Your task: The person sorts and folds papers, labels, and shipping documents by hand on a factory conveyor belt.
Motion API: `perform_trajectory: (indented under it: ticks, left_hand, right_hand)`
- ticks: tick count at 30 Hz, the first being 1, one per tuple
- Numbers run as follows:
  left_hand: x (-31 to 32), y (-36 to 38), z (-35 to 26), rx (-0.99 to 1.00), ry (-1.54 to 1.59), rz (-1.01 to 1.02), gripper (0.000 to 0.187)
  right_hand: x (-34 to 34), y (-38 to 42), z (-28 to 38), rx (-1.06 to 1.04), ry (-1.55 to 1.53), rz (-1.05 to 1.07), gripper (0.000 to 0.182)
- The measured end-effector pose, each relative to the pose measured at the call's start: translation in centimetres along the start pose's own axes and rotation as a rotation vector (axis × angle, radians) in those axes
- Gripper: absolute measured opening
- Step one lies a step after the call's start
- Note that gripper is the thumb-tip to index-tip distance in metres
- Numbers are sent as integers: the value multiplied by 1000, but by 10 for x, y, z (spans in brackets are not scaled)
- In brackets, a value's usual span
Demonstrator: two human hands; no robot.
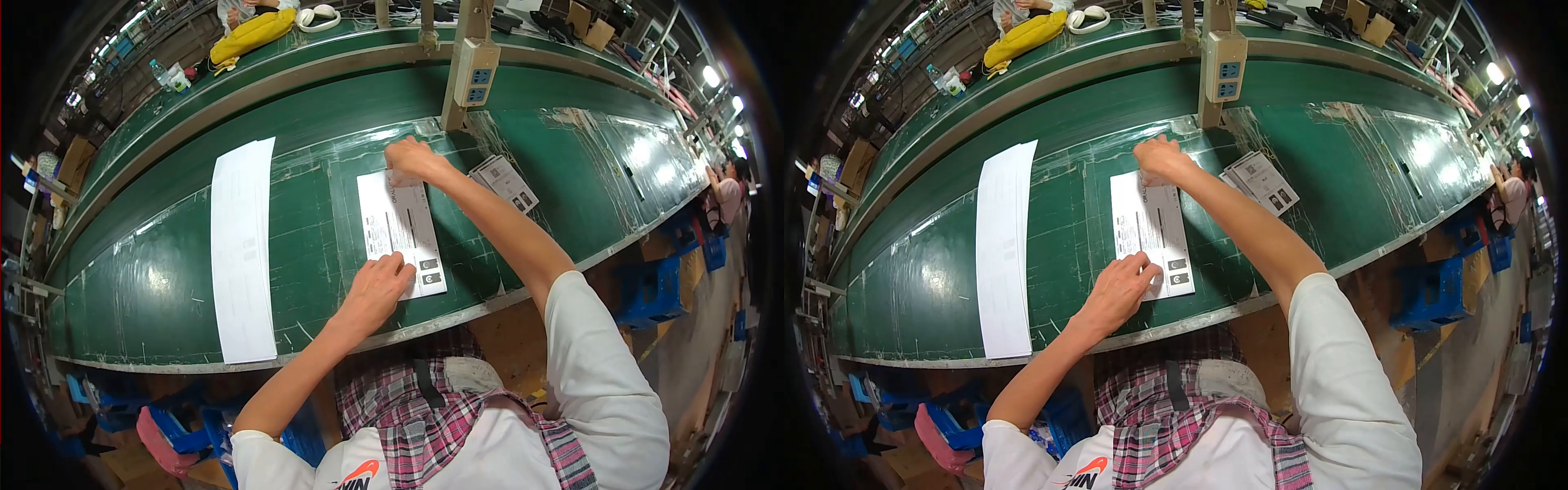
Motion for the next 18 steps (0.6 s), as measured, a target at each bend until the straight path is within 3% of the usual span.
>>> perform_trajectory:
  ticks: [5,12,15,18]
  left_hand:
    - [3,0,1,-12,12,4,26]
    - [4,-2,6,-80,21,55,24]
    - [-10,-9,16,-205,246,9,26]
    - [-27,-24,43,-234,262,-252,29]
  right_hand:
    - [7,0,-1,16,-9,74,41]
    - [4,6,1,-15,-39,-29,36]
    - [8,12,-8,-41,-102,-146,40]
    - [9,32,-20,-54,-180,-339,47]
Point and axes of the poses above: each hand's wrist, its own y-axis away from the middle knuckle, its own x-axis out of the palm, z = x × y, the point moved 5 cm from there along -y, towards the middle knuckle, and after that the axes turned 9 degrees about -z, right-handed, at the moved point
